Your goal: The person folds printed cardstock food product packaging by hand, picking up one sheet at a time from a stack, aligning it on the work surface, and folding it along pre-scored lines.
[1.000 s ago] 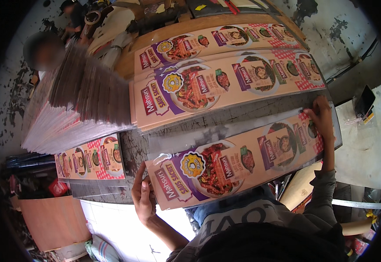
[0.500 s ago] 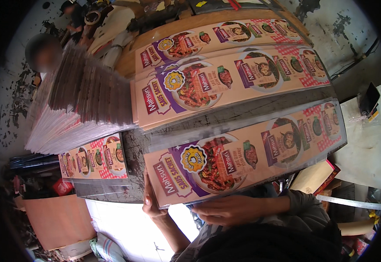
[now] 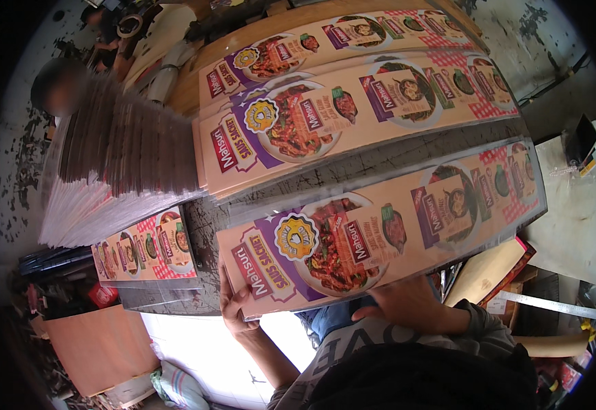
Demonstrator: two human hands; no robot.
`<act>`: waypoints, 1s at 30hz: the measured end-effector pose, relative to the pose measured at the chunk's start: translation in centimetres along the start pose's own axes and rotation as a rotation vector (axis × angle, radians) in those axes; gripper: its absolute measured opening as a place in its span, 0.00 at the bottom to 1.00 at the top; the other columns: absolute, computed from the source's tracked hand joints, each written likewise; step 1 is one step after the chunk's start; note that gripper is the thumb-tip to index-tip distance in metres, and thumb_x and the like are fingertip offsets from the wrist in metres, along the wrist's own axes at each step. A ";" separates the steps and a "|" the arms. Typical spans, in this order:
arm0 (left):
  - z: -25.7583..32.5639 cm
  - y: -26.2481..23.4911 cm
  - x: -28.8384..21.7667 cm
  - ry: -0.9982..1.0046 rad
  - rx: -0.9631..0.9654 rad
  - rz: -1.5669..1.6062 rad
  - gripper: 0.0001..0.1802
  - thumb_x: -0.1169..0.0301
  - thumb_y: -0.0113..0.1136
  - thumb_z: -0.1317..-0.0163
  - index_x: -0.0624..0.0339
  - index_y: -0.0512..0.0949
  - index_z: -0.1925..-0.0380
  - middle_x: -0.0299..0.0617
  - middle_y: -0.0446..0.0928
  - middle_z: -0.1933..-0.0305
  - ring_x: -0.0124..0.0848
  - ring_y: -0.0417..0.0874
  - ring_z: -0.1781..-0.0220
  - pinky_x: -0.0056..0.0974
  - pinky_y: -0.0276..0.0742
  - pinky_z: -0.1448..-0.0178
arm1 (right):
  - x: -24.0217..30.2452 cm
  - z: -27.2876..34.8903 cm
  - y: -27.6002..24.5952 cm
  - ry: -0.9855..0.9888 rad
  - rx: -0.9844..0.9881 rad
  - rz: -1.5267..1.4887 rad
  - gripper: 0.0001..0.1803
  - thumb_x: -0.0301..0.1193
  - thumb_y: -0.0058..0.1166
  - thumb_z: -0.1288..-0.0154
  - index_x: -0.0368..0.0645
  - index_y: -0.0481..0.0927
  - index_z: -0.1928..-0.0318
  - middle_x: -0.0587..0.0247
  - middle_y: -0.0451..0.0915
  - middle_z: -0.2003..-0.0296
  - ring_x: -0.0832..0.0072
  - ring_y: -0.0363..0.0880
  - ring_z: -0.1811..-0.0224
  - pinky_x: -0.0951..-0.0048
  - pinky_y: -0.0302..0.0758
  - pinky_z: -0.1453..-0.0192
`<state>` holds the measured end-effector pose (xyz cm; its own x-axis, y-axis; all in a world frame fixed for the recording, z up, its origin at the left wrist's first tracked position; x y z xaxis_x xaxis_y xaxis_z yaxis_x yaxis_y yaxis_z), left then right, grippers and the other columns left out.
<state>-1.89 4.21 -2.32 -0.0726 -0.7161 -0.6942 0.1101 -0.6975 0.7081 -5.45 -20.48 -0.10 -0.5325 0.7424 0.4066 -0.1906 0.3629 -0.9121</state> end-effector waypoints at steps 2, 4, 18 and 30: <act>-0.1 -0.6 0.2 0.017 -0.038 0.020 0.44 0.81 0.53 0.56 0.68 0.46 0.37 0.61 0.65 0.46 0.44 0.76 0.49 0.43 0.80 0.51 | -1.5 0.3 -0.9 0.235 0.103 0.021 0.31 0.59 0.44 0.44 0.48 0.75 0.52 0.54 0.75 0.56 0.55 0.72 0.53 0.53 0.65 0.50; -0.2 -0.8 0.1 0.035 -0.076 0.036 0.41 0.81 0.52 0.55 0.69 0.48 0.38 0.62 0.66 0.47 0.46 0.77 0.51 0.47 0.81 0.52 | -2.4 0.7 -1.1 0.274 -0.009 0.017 0.30 0.56 0.47 0.45 0.46 0.76 0.53 0.53 0.75 0.57 0.54 0.71 0.53 0.53 0.63 0.50; -0.5 -0.2 0.7 -0.005 -0.017 0.087 0.39 0.93 0.40 0.51 0.65 0.49 0.36 0.63 0.62 0.41 0.47 0.68 0.39 0.41 0.69 0.38 | -7.0 3.3 -3.6 0.587 -0.097 -0.132 0.15 0.31 0.57 0.50 0.41 0.75 0.61 0.51 0.75 0.69 0.50 0.73 0.65 0.56 0.68 0.61; 0.2 1.7 -0.4 0.064 -0.167 -0.006 0.23 0.88 0.43 0.43 0.61 0.60 0.46 0.64 0.72 0.55 0.43 0.79 0.55 0.43 0.80 0.55 | -15.4 10.1 -7.3 0.029 -1.056 -1.799 0.31 0.42 0.42 0.35 0.39 0.55 0.36 0.55 0.63 0.40 0.66 0.64 0.39 0.60 0.61 0.37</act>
<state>-1.88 3.25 -0.80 -0.0109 -0.7053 -0.7089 0.2736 -0.6840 0.6763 -4.19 -40.19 -0.26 -0.3242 -0.7181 0.6158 0.0779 0.6285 0.7739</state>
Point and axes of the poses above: each hand's wrist, its own z-axis away from the middle knuckle, its own y-axis out of the palm, x = y × z, the point moved 5 cm from there along -z, towards the middle knuckle
